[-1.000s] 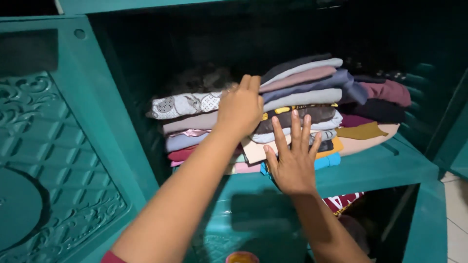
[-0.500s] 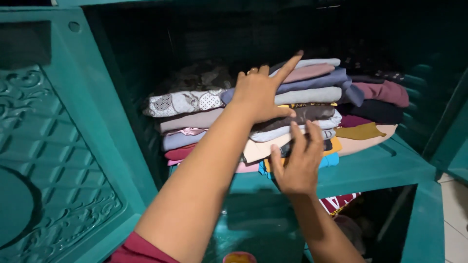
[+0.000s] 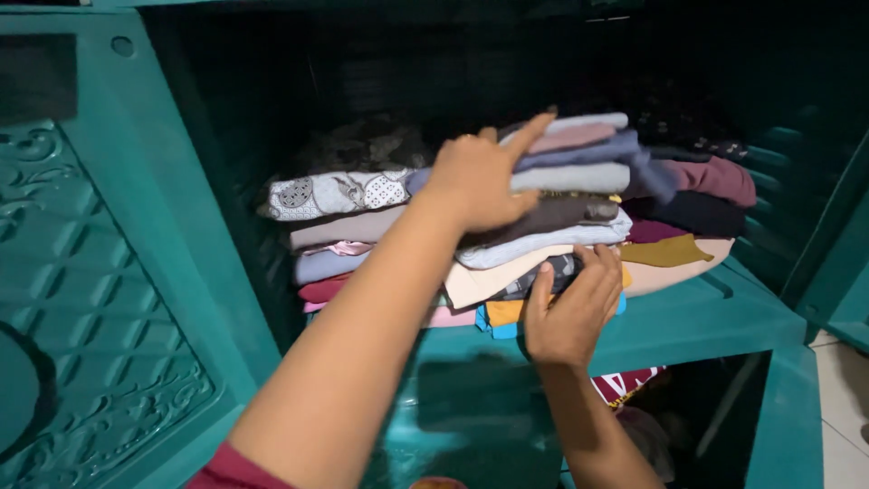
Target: Organizing and refolding various items of clothing within a plastic tiered wardrobe.
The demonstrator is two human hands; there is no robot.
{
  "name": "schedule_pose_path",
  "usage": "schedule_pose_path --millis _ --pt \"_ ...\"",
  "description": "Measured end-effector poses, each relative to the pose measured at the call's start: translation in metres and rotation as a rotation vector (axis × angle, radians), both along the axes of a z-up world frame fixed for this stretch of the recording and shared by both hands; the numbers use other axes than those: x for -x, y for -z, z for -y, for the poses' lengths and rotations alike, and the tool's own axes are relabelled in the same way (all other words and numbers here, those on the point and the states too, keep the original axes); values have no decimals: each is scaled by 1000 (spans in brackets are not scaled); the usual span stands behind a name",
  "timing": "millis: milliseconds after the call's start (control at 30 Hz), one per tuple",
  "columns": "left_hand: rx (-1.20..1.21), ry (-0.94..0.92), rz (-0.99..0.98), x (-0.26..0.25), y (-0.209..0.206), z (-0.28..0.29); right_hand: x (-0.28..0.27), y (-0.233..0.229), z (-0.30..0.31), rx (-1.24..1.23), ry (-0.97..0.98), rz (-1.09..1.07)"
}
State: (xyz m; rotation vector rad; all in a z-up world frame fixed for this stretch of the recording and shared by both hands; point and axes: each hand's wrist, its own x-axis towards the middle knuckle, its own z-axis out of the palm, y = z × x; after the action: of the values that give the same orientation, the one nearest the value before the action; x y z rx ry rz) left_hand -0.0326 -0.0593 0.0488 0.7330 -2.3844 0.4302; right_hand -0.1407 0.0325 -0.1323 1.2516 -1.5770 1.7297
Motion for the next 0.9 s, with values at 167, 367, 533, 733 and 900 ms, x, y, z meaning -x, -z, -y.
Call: schedule_pose_path --millis 167,367,533,733,900 --pt "16 -219 231 -5 7 -48 1 -1 -2 27 -13 16" --pt "154 -206 72 4 23 -39 5 6 1 57 -21 31" --pt "88 -255 86 10 20 -38 4 1 -4 60 3 22" --pt "86 -256 32 11 31 -41 3 0 -4 11 5 92" --pt "25 -289 66 3 44 -54 3 2 -4 -5 4 99"
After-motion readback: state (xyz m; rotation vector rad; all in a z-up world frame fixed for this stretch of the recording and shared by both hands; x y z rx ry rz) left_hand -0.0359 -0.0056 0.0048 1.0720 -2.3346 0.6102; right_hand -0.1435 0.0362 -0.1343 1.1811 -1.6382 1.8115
